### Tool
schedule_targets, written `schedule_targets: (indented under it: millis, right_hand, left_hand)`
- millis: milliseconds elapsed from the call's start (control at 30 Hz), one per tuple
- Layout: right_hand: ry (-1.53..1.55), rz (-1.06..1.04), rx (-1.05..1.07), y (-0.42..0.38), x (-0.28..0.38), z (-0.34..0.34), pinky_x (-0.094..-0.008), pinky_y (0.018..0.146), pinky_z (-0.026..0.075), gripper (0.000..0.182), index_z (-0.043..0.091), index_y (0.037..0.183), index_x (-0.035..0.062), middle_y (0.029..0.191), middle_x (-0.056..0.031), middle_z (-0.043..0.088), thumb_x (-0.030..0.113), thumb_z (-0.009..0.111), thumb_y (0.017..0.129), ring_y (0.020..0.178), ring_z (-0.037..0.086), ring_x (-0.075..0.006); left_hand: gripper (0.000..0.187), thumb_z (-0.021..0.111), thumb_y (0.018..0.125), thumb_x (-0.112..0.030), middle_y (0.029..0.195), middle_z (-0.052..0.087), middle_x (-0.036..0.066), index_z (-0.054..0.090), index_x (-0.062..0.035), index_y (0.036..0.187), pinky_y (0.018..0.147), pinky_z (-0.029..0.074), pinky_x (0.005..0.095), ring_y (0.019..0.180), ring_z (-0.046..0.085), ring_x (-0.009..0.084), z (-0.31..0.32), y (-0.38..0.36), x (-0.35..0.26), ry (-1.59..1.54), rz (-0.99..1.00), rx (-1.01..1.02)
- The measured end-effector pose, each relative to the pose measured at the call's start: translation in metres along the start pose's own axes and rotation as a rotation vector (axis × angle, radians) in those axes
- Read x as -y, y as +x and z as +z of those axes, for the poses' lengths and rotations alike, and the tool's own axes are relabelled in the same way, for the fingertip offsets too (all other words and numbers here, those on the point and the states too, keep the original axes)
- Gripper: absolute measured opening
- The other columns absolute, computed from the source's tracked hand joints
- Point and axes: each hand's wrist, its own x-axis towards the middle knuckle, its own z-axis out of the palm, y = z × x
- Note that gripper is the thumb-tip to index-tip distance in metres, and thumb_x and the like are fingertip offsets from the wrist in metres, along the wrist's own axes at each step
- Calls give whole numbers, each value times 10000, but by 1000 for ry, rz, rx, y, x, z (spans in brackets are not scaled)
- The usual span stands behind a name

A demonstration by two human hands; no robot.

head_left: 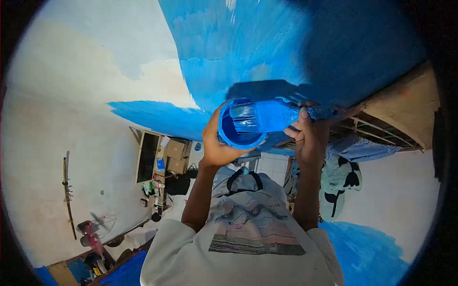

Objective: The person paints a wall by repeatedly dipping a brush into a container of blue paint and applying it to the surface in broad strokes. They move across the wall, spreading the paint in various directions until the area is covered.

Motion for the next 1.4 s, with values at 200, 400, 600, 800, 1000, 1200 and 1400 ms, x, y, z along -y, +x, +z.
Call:
schedule_targets:
  millis: [200, 400, 600, 800, 1000, 1200, 1400]
  right_hand:
    - [-194, -202, 71, 0, -5, -8, -422, 707, 617, 553, 536, 1092, -82, 1057, -186, 532, 395, 670, 847, 890, 633, -282]
    - [-98, -140, -28, 4, -15, -16, -399, 698, 622, 571, 511, 1157, -43, 1070, -178, 532, 389, 690, 830, 928, 636, -297]
    - [-233, -195, 15, -1, 7, 0, -360, 668, 600, 423, 541, 1123, -41, 1026, -145, 583, 277, 668, 874, 826, 650, -233]
    - [-150, -146, 280, -18, 8, 20, -278, 602, 512, 184, 625, 962, -8, 834, -81, 669, 130, 695, 863, 741, 627, -104]
    - [-34, 112, 177, -12, -1, 20, -309, 620, 582, 266, 580, 1029, -22, 857, -96, 653, 172, 679, 876, 778, 655, -157]
    - [-86, 91, 136, -9, 8, 10, -354, 692, 596, 287, 571, 1041, -38, 884, -116, 638, 182, 663, 881, 814, 656, -178]
    - [-376, -134, 424, -12, 4, -6, -342, 777, 559, 150, 649, 986, 24, 945, -101, 670, 112, 669, 866, 858, 669, -168]
  left_hand:
    - [936, 940, 531, -183, 1176, 608, 145, 448, 31, 1298, 928, 504, 379, 1063, 610, 218, 2, -4, 6, -42, -41, -1]
    - [886, 933, 549, -200, 1168, 617, 142, 478, 37, 1272, 929, 493, 366, 1057, 610, 208, 1, -3, 5, -7, -21, -13]
    - [846, 925, 554, -205, 1177, 617, 149, 508, 30, 1252, 921, 491, 365, 1059, 614, 224, 0, -3, 6, 69, -7, 29]
    - [841, 914, 559, -255, 1193, 608, 182, 524, 19, 1251, 936, 475, 400, 1090, 607, 303, 4, -4, 2, 273, 155, 39]
    - [843, 899, 544, -255, 1220, 582, 185, 522, 14, 1248, 940, 453, 433, 1109, 569, 354, -1, -13, 7, 245, 128, 32]
    - [842, 907, 545, -237, 1210, 578, 205, 518, 26, 1244, 920, 478, 428, 1084, 584, 366, -6, -12, 5, 189, 52, 30]
    - [842, 921, 532, -237, 1184, 599, 198, 531, 16, 1234, 895, 499, 413, 1054, 615, 331, 0, -17, 13, 117, 45, 80]
